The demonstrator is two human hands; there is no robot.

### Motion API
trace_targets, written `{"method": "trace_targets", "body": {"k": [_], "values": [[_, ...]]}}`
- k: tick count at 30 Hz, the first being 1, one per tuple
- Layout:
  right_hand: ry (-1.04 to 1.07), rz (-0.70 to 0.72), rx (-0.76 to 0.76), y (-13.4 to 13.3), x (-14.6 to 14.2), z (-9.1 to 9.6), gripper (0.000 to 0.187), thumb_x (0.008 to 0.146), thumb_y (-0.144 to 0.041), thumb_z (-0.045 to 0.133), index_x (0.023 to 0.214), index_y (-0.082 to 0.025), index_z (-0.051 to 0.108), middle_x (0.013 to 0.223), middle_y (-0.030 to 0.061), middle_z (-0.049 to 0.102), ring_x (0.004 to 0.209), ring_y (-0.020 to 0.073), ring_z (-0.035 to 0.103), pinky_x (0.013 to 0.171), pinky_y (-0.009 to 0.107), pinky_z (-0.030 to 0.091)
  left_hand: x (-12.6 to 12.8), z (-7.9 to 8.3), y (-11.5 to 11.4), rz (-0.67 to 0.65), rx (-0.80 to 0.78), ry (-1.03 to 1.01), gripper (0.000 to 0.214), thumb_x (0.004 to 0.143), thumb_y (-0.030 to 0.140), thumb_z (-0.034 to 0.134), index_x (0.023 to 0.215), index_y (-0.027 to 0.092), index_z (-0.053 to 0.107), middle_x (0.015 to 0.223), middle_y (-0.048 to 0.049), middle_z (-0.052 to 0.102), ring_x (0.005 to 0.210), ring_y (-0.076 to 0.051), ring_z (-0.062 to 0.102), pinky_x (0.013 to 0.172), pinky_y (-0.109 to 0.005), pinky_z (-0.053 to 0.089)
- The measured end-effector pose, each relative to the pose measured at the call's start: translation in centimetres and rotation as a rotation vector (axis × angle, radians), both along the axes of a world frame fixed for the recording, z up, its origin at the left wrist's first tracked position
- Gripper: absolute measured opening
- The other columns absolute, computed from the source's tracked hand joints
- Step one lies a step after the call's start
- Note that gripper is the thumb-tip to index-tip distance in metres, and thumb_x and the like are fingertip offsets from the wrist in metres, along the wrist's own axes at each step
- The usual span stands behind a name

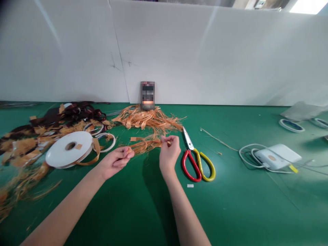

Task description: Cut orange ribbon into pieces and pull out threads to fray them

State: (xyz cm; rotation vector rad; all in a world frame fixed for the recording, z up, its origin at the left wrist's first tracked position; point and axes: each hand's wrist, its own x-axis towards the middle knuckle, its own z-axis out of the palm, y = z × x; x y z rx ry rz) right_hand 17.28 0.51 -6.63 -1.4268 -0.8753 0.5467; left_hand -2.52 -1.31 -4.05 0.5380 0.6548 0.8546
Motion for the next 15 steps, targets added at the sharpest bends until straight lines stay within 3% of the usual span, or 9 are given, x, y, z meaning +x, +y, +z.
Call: {"method": "trace_targets", "body": {"k": [3, 6, 12, 15], "values": [[0.005, -0.129, 0.016, 0.8, 1.7, -0.6, 0.023, 0.074, -0.033, 0.065, 0.075, -0.021, 0.045, 0.071, -0.0012, 0.056, 0.072, 0.0178, 0.062, 0.068, 0.031, 0.045, -1.5, 1.0, 0.3, 0.013, 0.022, 0.003, 0.017, 0.065, 0.000, 0.059, 0.056, 0.012, 0.050, 0.057, 0.0022, 0.050, 0.028, 0.004, 0.020, 0.029, -0.012, 0.012], [0.026, -0.167, 0.019, 1.2, 2.6, -1.0, 0.026, 0.072, -0.035, 0.067, 0.074, -0.022, 0.045, 0.069, -0.0012, 0.056, 0.070, 0.0182, 0.062, 0.068, 0.032, 0.047, -2.8, 1.8, 0.7, 0.180, 0.116, 0.120, 0.016, 0.068, 0.005, 0.060, 0.059, 0.013, 0.049, 0.062, 0.0031, 0.052, 0.031, 0.003, 0.021, 0.032, -0.013, 0.015], [0.065, -0.211, 0.047, 1.3, 3.1, -0.9, 0.031, 0.070, -0.038, 0.068, 0.072, -0.023, 0.040, 0.067, -0.0027, 0.055, 0.069, 0.0176, 0.063, 0.067, 0.031, 0.049, -4.4, 2.3, 0.9, 0.464, 0.443, 0.959, 0.021, 0.082, 0.025, 0.052, 0.065, 0.016, 0.058, 0.060, 0.0010, 0.054, 0.037, -0.004, 0.024, 0.040, -0.020, 0.016], [0.065, -0.224, 0.058, 1.4, 3.4, -0.7, 0.035, 0.068, -0.041, 0.070, 0.071, -0.023, 0.039, 0.065, -0.0036, 0.053, 0.067, 0.0167, 0.062, 0.065, 0.030, 0.048, -4.7, 2.7, 0.7, 0.375, 0.580, 1.391, 0.021, 0.081, 0.037, 0.054, 0.072, 0.020, 0.063, 0.057, 0.0012, 0.056, 0.042, -0.010, 0.036, 0.045, -0.024, 0.024]]}}
